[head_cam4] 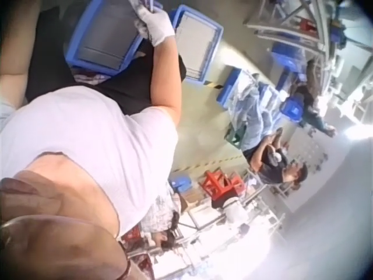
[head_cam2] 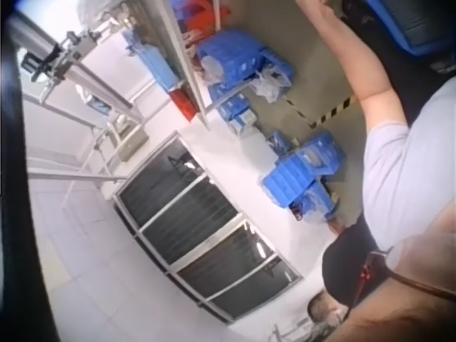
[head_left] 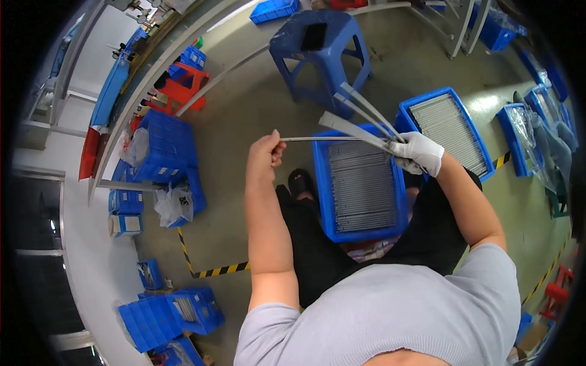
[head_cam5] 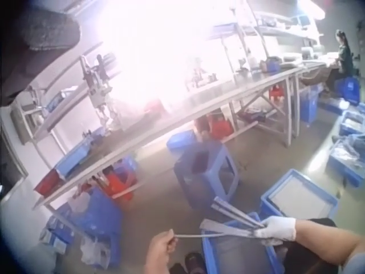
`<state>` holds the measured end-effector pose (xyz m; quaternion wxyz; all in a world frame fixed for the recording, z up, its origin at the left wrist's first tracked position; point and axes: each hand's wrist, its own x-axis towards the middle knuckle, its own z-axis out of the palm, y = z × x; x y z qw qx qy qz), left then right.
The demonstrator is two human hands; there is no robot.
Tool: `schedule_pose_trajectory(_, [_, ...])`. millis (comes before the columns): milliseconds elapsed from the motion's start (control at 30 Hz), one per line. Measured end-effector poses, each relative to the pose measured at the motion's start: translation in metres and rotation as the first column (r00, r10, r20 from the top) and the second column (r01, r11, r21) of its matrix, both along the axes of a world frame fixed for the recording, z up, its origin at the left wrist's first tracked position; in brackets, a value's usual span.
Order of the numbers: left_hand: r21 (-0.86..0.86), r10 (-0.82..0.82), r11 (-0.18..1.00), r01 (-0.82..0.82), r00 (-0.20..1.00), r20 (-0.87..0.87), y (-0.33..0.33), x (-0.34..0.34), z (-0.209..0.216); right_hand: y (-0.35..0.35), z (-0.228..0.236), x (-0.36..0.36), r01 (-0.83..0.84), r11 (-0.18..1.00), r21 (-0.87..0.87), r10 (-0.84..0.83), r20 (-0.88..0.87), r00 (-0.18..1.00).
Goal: Inspecting and sorting thin metal tubes and small circular metal components into blue bins in a manufacturing setting.
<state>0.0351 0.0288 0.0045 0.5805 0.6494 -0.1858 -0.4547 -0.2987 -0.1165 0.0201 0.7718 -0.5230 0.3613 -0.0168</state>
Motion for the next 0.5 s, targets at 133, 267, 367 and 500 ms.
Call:
schedule_pose_trajectory(133, [-0.033,-0.069,0.998,0.062,0.960,-0.270,-0.014,-0.033,-0.006,-0.008,-0.009,-0.001,0.277,0.949,0.149,-0.312,0.339,0.887])
schedule_pose_trajectory(267, [-0.129,-0.371,0.928,0.351,0.905,-0.209,-0.022,-0.068,-0.009,-0.019,-0.007,0.014,0.484,0.828,0.284,-0.559,0.337,0.758])
schedule_pose_trajectory(367, [-0.124,-0.436,0.898,0.422,0.892,-0.122,-0.023,-0.098,-0.013,-0.016,-0.010,0.025,0.588,0.788,0.185,-0.616,0.258,0.744])
schedule_pose_trajectory(500, [-0.169,-0.441,0.891,0.421,0.892,-0.103,-0.027,-0.127,-0.026,0.000,-0.026,0.045,0.622,0.771,0.139,-0.636,0.221,0.739])
